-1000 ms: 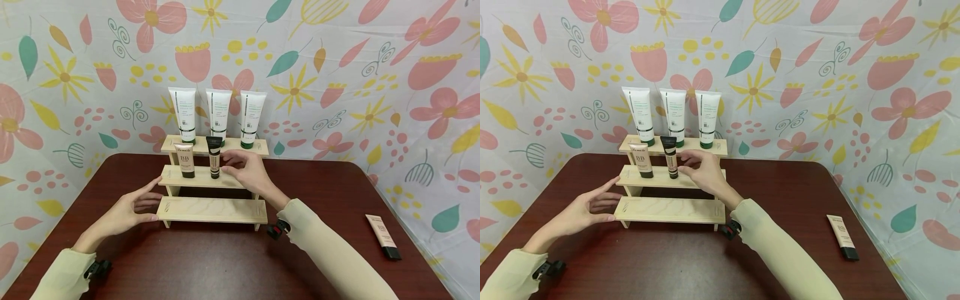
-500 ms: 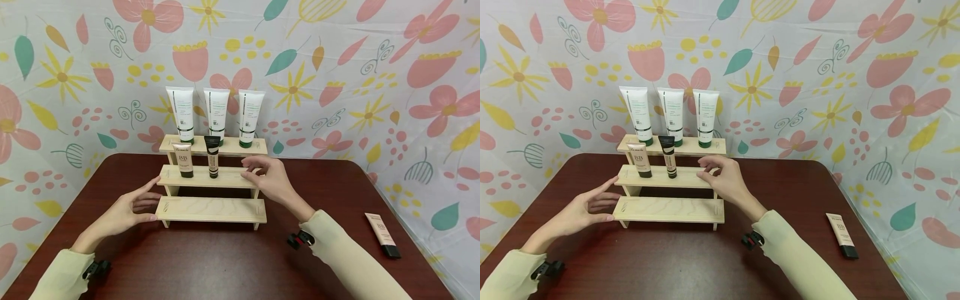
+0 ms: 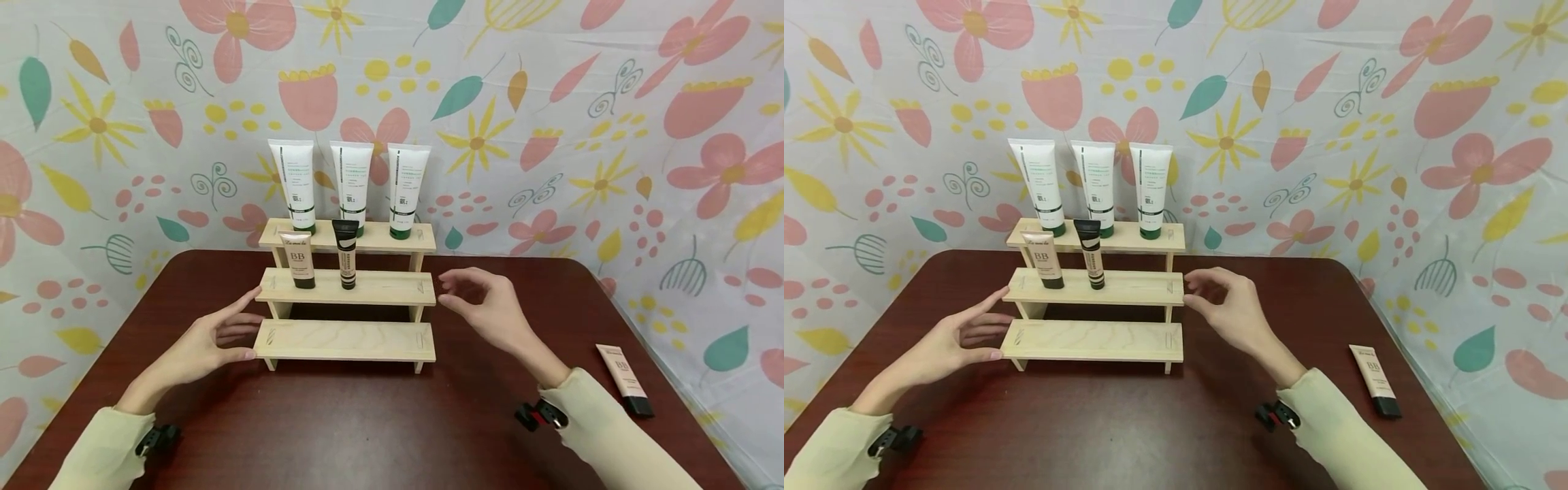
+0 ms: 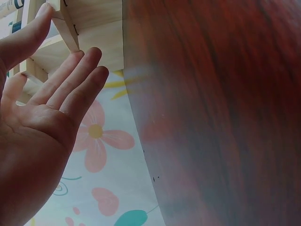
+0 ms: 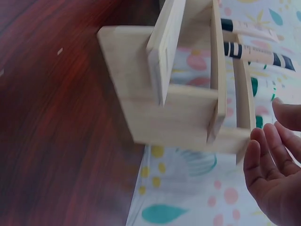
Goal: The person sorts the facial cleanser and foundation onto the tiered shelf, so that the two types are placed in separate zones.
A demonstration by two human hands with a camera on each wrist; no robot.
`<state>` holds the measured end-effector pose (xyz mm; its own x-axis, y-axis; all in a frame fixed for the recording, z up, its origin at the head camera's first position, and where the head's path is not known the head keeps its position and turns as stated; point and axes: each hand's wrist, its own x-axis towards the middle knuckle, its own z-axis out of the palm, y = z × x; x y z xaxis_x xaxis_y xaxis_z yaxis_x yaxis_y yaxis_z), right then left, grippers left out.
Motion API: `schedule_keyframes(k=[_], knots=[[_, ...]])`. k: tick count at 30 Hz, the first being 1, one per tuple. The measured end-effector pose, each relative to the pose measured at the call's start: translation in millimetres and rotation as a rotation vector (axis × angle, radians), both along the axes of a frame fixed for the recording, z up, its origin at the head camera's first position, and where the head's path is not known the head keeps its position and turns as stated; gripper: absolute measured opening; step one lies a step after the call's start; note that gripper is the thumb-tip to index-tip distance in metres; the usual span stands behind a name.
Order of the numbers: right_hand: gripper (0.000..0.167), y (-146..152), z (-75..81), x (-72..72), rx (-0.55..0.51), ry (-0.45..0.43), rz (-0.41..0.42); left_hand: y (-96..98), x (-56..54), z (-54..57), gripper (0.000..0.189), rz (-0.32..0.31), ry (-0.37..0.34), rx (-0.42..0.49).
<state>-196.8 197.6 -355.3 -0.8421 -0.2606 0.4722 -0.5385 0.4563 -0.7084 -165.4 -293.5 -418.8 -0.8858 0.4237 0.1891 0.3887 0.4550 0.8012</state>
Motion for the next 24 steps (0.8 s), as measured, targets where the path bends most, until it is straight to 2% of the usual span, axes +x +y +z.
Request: schedule_keyframes(k=[6,17,24], knots=[[0.028,37.2,-2.9,12.3,0.065,0.013,-0.06,1.2,-0.3,-0.2,0.105,-0.003,-0.001,0.004],[0.037,100.9,-21.8,30.1,0.083,0.024,-0.147,-0.4,0.0,0.8,0.106,0.002,0.0,-0.009],[0.037,150.0,-27.5,37.7,0.184,0.002,-0.186,2.3,1.2,1.5,0.105,-0.005,0.022,0.0]])
